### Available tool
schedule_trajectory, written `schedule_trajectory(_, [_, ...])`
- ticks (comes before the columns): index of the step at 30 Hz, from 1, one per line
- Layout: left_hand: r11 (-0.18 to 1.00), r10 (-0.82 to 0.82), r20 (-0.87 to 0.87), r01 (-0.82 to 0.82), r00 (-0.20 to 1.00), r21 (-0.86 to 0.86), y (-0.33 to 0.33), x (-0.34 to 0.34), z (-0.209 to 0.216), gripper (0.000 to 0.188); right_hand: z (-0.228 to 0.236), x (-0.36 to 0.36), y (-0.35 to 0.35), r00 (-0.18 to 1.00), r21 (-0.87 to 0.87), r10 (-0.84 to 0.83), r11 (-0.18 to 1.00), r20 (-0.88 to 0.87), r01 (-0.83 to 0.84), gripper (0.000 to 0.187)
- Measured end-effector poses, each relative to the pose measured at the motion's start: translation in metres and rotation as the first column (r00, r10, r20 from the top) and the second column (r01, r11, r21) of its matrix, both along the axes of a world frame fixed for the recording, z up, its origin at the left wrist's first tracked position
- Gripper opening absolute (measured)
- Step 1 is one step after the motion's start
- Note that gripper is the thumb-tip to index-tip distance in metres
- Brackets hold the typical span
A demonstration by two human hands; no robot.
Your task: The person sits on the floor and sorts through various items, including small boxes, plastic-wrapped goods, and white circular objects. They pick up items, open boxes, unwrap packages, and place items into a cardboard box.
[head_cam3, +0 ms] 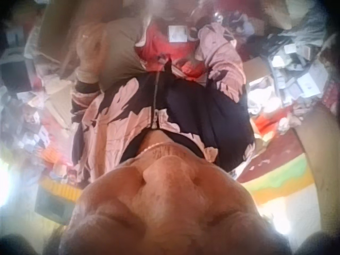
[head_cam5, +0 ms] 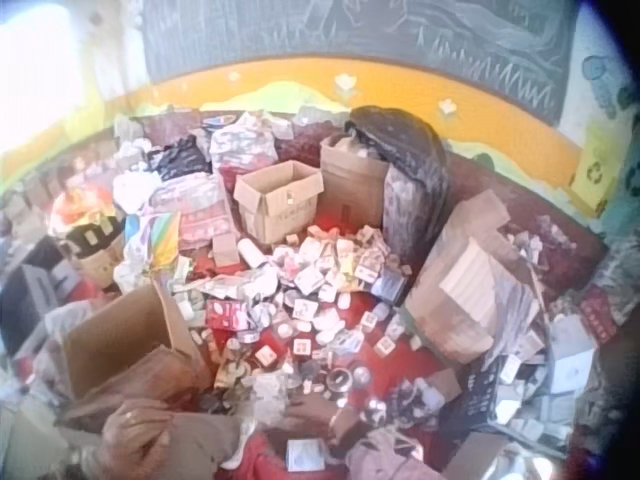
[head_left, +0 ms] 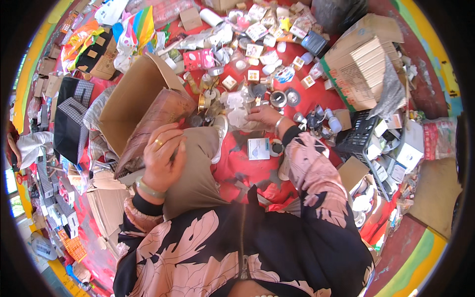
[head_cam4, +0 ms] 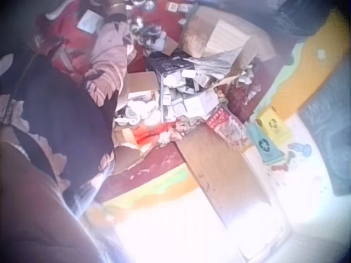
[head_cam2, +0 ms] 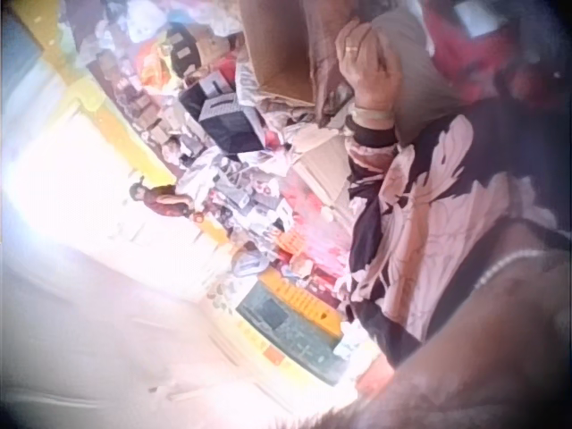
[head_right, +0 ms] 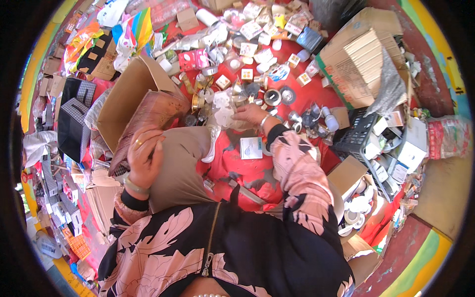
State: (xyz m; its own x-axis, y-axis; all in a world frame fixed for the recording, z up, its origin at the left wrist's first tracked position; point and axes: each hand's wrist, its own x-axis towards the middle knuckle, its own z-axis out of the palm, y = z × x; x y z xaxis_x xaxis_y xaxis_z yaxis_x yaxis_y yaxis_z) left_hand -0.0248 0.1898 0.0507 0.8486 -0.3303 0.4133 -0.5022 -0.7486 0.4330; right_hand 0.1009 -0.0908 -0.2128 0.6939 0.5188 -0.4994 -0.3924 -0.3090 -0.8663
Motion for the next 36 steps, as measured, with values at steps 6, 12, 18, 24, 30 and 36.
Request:
schedule_trajectory(6, [0.899,-0.035,-0.117,-0.02,0.992,-0.438,-0.02,0.009,-0.007,0.021,0.206,-0.036,-0.023,0.992,0.378,-0.116,0.917,-0.052,0.127,0.027])
schedule_trajectory(12, [0.153,-0.65,-0.204,-0.137,0.732,-0.979,-0.108,0.018,0.012,0.038,0.263,-0.1,-0.038,0.953,0.473,-0.263,0.866,0.152,0.163,0.026])
schedule_trajectory(18, [0.001,-0.752,-0.168,-0.254,0.637,-0.967,-0.161,0.05,0.025,0.036,0.285,-0.118,-0.072,0.72,0.518,-0.687,0.651,0.092,0.555,0.024])
schedule_trajectory(24, [-0.306,-0.881,0.072,-0.448,0.468,-0.84,-0.156,0.076,0.006,0.04,0.292,-0.103,-0.119,0.619,0.813,-0.782,0.311,-0.076,0.493,0.035])
schedule_trajectory(30, [-0.273,-0.954,0.121,-0.632,0.273,-0.725,-0.174,0.082,-0.009,0.049,0.291,-0.096,-0.094,0.462,0.852,-0.886,0.211,-0.04,0.48,0.02])
schedule_trajectory(36, [-0.173,-0.782,-0.349,-0.718,0.516,-0.675,-0.204,0.059,0.02,0.046,0.287,-0.082,-0.01,0.192,0.278,-0.38,0.87,0.905,0.408,0.052])
